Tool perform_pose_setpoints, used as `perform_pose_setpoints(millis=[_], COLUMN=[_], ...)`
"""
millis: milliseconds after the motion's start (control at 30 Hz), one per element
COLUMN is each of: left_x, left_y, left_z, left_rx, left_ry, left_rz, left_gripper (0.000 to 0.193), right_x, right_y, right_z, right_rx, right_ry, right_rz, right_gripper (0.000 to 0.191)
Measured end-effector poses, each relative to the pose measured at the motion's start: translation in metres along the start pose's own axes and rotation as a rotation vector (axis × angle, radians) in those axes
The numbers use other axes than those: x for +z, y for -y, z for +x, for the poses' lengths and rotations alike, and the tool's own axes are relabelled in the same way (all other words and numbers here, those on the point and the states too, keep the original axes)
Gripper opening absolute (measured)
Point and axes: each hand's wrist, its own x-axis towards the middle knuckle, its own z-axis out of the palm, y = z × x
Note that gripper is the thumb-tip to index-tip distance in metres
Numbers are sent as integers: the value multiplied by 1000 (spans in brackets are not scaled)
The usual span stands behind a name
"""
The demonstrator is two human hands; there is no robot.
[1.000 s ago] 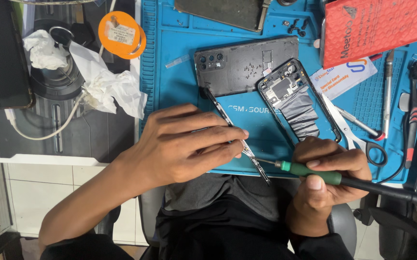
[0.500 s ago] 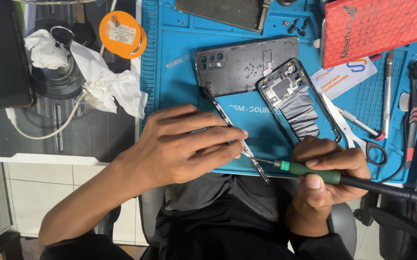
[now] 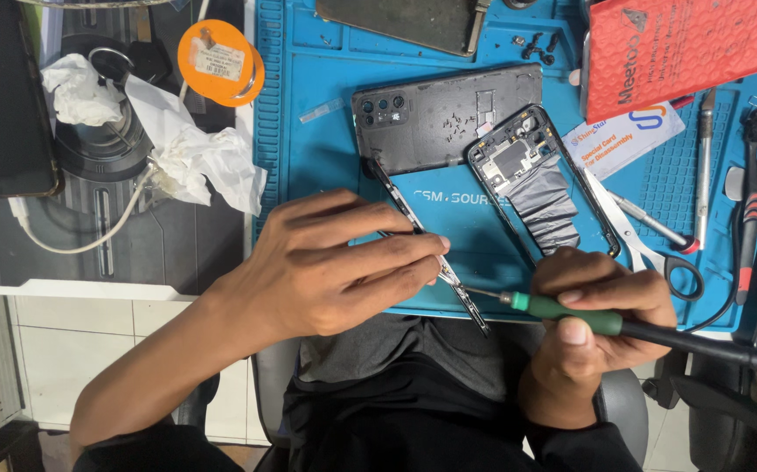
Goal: The person holds a disassembled smartphone and uses a soldering iron to solder components on its exposed motherboard, steadying the board with the other hand. They then assemble the phone, power it on and view the home screen, before reopening it and resuming soldering on the board.
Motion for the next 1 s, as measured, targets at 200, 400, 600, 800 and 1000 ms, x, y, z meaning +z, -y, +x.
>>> perform_pose_setpoints(millis=[200,400,600,800,1000], left_x=[2,0,1,1,4], left_y=[-1,0,-1,1,0], left_z=[0,0,0,0,0], left_rx=[1,5,1,4,-2], left_ry=[-10,-11,-15,-13,-10], left_rz=[14,17,6,0,-8], left_gripper=[8,7,7,7,6], right_x=[0,-4,-8,-3,4], right_y=[1,-3,-4,-2,4], right_z=[-1,0,2,3,5], right_rx=[6,-14,-42,-32,-19], right_ry=[3,37,72,67,19], right_rz=[5,3,-15,-27,-40], right_gripper=[31,31,30,31,31])
